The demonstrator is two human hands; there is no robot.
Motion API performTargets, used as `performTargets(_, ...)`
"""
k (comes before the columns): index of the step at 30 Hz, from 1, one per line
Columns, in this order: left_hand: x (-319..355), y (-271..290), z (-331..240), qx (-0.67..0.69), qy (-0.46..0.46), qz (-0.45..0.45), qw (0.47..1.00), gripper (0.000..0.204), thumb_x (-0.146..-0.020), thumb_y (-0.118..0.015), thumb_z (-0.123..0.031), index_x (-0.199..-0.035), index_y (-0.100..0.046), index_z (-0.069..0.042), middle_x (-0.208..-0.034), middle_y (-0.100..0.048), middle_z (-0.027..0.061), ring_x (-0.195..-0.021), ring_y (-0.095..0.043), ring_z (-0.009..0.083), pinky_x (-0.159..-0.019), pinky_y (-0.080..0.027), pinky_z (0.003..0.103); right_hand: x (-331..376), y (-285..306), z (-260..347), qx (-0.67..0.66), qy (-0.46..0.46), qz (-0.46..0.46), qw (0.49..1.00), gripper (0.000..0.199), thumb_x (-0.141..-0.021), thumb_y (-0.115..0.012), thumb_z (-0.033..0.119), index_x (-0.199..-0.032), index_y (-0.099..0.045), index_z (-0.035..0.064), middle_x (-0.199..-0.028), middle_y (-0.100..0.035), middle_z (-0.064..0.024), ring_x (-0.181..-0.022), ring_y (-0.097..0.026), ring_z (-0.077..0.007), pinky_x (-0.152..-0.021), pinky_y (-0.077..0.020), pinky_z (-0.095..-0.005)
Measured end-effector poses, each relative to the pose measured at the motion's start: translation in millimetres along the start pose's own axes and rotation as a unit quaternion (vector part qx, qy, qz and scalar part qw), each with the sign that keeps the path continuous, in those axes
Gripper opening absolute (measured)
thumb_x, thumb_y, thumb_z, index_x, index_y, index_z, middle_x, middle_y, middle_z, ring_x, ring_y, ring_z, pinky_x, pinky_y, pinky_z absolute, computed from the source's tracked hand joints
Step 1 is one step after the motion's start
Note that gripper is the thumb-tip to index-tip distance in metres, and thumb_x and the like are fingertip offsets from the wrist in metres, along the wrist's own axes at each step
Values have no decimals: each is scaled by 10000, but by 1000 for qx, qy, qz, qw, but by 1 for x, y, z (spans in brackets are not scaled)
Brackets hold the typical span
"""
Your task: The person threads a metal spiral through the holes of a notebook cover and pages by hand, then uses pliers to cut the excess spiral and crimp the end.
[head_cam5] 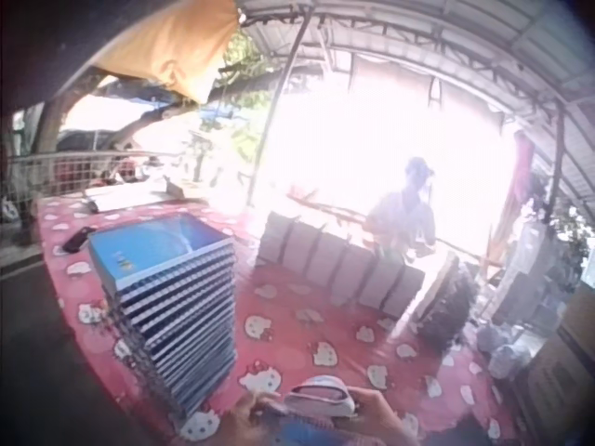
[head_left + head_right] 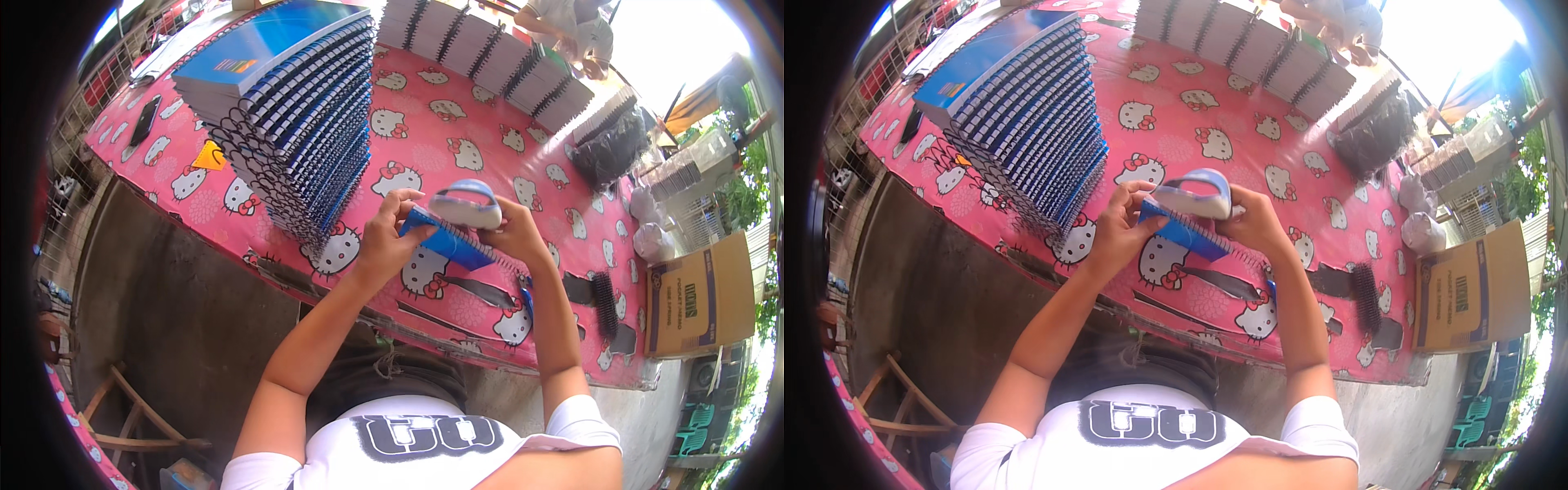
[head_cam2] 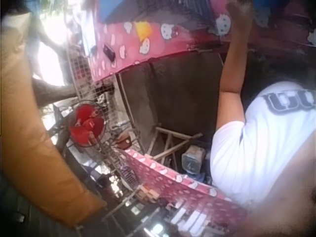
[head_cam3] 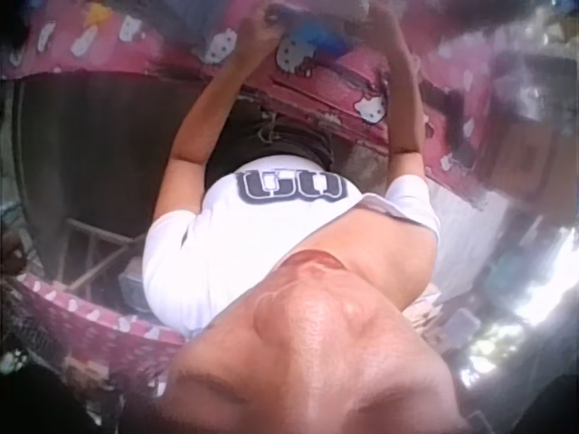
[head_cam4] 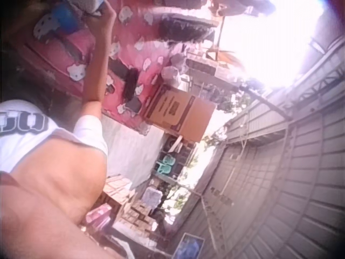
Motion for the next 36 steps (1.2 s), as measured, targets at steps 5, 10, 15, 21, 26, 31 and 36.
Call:
performTargets(5,4,5,4,34,-15,0,999,289,-834,-713,-35,-1105,-617,-9,-956,-696,73,-854,-666,133,-733,-535,268,-5,-8,17,-69,2,22,997,354,-704,-701,-17,-1051,-654,30,-893,-673,-22,-809,-596,-71,-678,-505,-253)
performTargets(10,6,14,-1,23,-22,-42,999,312,-822,-708,7,-1131,-678,-7,-1002,-699,75,-883,-657,108,-759,-543,234,-2,0,47,-86,118,34,989,346,-700,-667,-51,-1039,-665,15,-876,-664,-8,-793,-587,-67,-663,-497,-250)
performTargets(15,9,14,1,20,-4,-26,999,294,-825,-681,55,-1110,-695,-16,-1032,-680,65,-918,-649,117,-800,-539,234,-9,0,21,-64,2,4,998,325,-685,-714,-34,-996,-649,34,-860,-664,-3,-772,-583,-64,-674,-503,-260)
performTargets(21,7,13,-6,-23,-45,5,999,301,-821,-681,78,-1103,-688,-26,-1019,-662,47,-947,-626,112,-836,-519,246,12,67,-36,231,-18,-192,954,399,-666,-714,39,-1059,-655,16,-941,-703,-123,-875,-671,-278,-803,-519,-363)
performTargets(26,4,-7,-13,67,-19,65,995,306,-812,-707,63,-1102,-651,-19,-1029,-642,54,-969,-601,106,-841,-506,254,96,132,-101,394,-153,-211,881,529,-695,-790,169,-1159,-596,3,-1223,-592,-199,-1103,-571,-369,-932,-467,-409)
performTargets(31,32,3,-75,-62,-249,-25,966,241,-795,-750,-5,-984,-607,-45,-985,-655,95,-925,-627,194,-824,-510,318,144,67,-33,343,-70,-178,920,681,-748,-790,287,-1307,-502,26,-1390,-453,-199,-1272,-437,-392,-1055,-356,-457)
performTargets(36,82,-26,-48,-339,-201,151,907,302,-736,-752,26,-982,-587,-36,-1099,-639,123,-946,-629,317,-827,-515,393,174,22,-43,364,-120,-123,916,665,-855,-672,379,-1391,-441,60,-1401,-441,-194,-1322,-387,-377,-1119,-224,-514)
Point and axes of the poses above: each hand's wrist, its own x-axis away from the middle knuckle, its own y-axis out of the back of the hand, z = x × y, the point moved 9 cm from there along -x, towards the middle knuckle
